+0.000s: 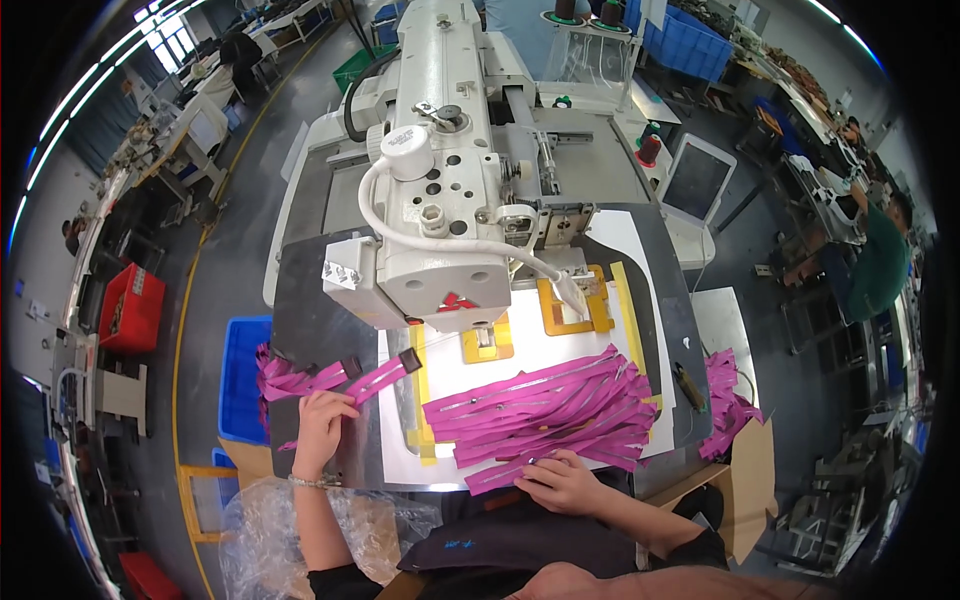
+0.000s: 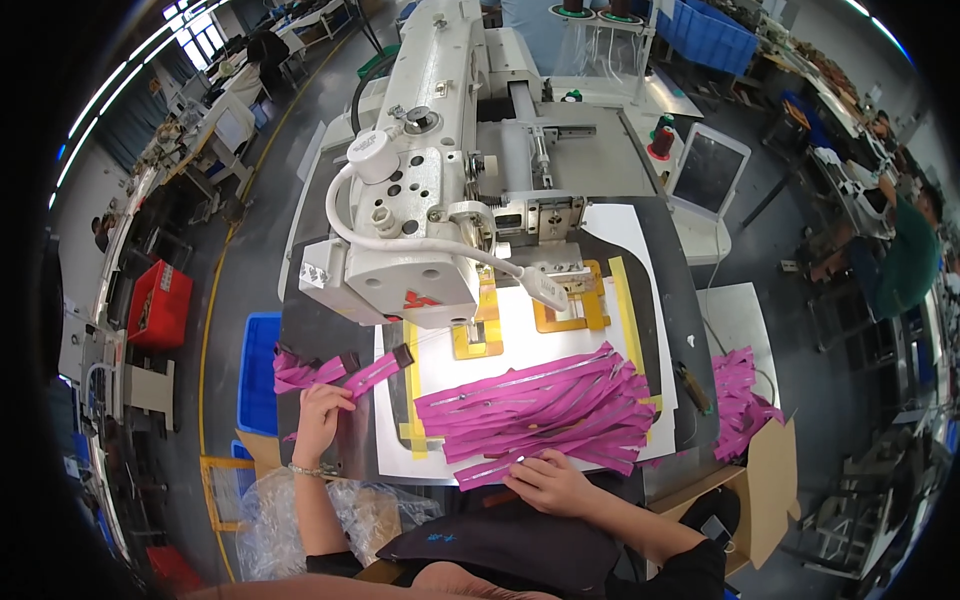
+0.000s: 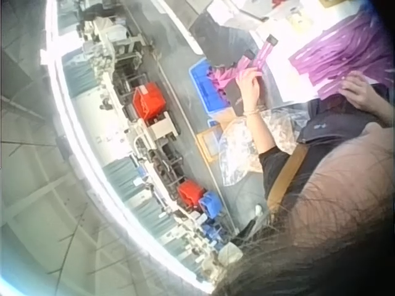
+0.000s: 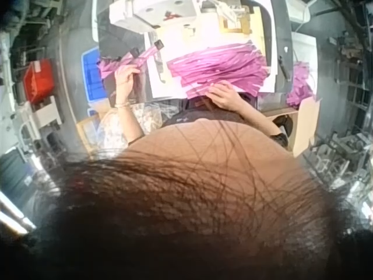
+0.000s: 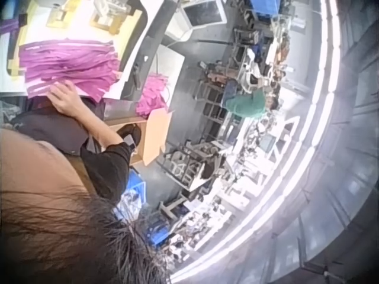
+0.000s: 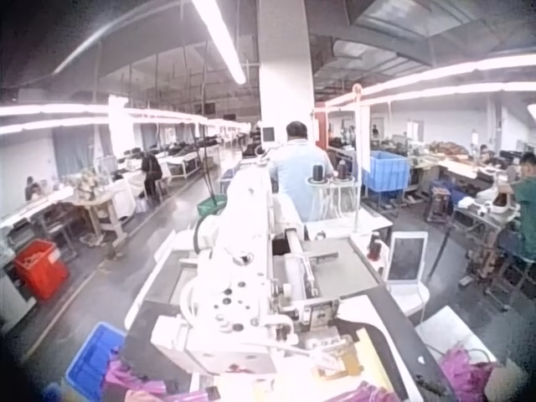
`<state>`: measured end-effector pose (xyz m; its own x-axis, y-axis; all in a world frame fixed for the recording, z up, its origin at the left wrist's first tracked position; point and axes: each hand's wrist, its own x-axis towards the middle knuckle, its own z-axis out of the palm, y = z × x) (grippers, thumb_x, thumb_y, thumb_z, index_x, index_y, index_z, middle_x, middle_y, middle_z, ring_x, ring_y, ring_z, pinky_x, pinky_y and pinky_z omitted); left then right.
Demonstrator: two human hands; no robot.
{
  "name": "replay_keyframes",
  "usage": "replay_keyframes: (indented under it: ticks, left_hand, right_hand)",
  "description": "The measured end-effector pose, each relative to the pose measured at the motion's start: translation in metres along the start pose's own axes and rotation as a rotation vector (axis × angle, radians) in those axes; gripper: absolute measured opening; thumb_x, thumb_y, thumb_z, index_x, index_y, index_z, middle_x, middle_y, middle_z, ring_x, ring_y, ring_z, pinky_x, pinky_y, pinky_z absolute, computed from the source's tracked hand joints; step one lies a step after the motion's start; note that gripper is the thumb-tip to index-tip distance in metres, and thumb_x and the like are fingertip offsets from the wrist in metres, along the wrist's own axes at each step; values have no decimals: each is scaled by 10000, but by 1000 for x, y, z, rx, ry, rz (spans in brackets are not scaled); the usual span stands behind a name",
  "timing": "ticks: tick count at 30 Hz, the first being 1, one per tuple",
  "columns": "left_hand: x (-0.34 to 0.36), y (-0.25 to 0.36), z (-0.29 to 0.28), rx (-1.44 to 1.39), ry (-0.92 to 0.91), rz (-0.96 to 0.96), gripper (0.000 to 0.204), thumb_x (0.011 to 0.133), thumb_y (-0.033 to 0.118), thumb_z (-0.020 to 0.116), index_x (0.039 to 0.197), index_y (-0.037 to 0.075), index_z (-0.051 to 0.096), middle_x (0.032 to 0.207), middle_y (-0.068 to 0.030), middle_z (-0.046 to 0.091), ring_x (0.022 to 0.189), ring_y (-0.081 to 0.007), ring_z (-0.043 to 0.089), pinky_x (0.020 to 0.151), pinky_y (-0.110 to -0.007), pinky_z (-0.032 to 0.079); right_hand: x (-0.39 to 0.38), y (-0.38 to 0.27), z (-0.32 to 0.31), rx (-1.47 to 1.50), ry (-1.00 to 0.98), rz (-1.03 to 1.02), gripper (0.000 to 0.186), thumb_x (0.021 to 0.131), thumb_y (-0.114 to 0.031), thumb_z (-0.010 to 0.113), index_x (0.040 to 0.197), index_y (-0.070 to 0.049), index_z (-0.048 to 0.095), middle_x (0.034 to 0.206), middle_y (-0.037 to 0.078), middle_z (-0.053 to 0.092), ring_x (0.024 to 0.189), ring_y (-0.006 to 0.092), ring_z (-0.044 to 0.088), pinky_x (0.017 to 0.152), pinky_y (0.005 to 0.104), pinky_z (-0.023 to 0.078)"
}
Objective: Use an industrial sewing machine to attach leather reinforcement patches to purple fabric straps.
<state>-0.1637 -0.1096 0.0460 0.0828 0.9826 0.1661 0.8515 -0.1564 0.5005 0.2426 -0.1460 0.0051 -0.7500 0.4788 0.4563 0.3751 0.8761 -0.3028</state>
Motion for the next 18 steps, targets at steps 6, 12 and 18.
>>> replay_keyframes:
  ticks: [6,12,18]
  left_hand:
    - [0,16,7,401,182,4,157,790,42,605,905,120,678,1157,-52,619,1151,-255,510,976,-421,288]
    - [-54,-19,-11,368,389,-115,165,781,43,618,924,96,680,1081,-67,643,1064,-246,563,929,-391,361]
    - [-250,-91,-40,-1322,150,-667,167,808,29,642,960,-31,676,892,-170,695,811,-248,672,774,-341,529]
  right_hand:
    - [13,4,-6,-51,-99,89,361,792,-237,665,1141,-150,636,986,-13,561,865,130,552,779,295,396]
    - [25,16,-13,-56,-173,59,382,804,-270,669,1157,-132,627,1004,-1,568,874,136,556,771,293,397]
    - [9,15,1,-28,-216,57,451,781,-253,695,1210,-149,599,1175,50,557,984,189,543,849,388,391]
